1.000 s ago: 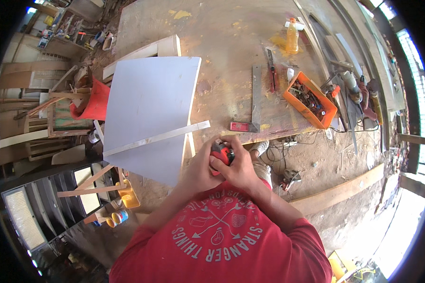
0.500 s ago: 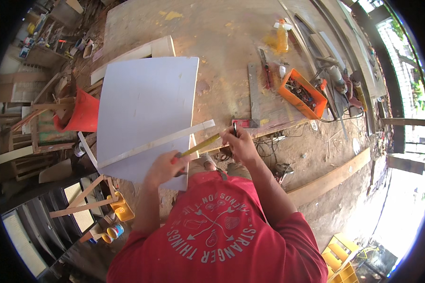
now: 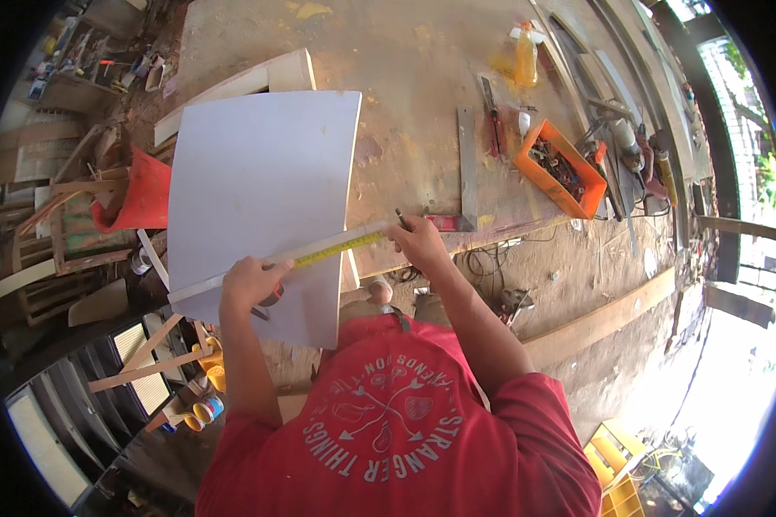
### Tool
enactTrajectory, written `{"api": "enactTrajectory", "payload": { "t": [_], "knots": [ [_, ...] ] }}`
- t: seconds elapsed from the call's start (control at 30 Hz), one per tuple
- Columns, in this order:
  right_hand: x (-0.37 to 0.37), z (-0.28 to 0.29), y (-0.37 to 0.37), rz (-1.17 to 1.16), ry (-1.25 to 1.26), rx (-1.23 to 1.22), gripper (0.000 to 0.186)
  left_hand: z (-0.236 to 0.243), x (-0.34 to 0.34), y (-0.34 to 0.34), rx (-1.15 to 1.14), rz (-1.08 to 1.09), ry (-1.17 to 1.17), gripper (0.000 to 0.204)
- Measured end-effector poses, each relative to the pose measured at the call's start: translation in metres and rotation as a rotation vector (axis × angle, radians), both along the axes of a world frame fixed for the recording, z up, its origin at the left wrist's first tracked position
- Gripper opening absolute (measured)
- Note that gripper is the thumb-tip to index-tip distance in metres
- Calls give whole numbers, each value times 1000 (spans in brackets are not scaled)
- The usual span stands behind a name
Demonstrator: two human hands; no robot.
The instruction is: The person trims a piece of wood with a utility knife, then uses a square, a tape measure, and a pencil to mark multiple pieces of wood on a workbench.
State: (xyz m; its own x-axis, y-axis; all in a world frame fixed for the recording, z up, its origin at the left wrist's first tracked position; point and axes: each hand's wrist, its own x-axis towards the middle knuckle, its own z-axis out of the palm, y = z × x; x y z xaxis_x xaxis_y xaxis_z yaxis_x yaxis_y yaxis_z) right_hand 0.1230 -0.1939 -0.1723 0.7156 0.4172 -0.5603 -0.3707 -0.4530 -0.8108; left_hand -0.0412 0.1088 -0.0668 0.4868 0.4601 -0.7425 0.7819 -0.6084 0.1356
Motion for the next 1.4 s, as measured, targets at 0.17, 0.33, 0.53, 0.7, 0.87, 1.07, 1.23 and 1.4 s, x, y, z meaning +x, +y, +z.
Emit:
{"api": "enactTrajectory", "payload": {
  "t": [0.17, 0.33, 0.53, 0.7, 0.87, 1.07, 1.23, 1.4],
  "knots": [
    [3, -1, -3, 70, 9, -49, 38, -5, 6, 2, 13, 1, 29, 57],
    [3, 8, -1, 96, 35, -54, 43, -4, 11, 4, 4, -7, 41, 58],
    [7, 25, 3, 124, 60, -86, 44, 0, 17, 4, -9, 0, 63, 59],
    [8, 28, 4, 124, 81, -90, 43, -1, 18, 4, 11, -8, 60, 61],
    [8, 30, 3, 144, 72, -107, 43, -5, 16, 6, 24, -43, 52, 64],
    [7, 30, 5, 138, 55, -93, 40, -5, 16, 6, 23, -47, 53, 65],
    [5, 18, 3, 113, 66, -52, 39, -1, 17, 5, 17, -41, 58, 64],
    [5, 16, 2, 108, 55, -20, 37, -1, 17, 5, 19, -49, 59, 64]
  ]
}}
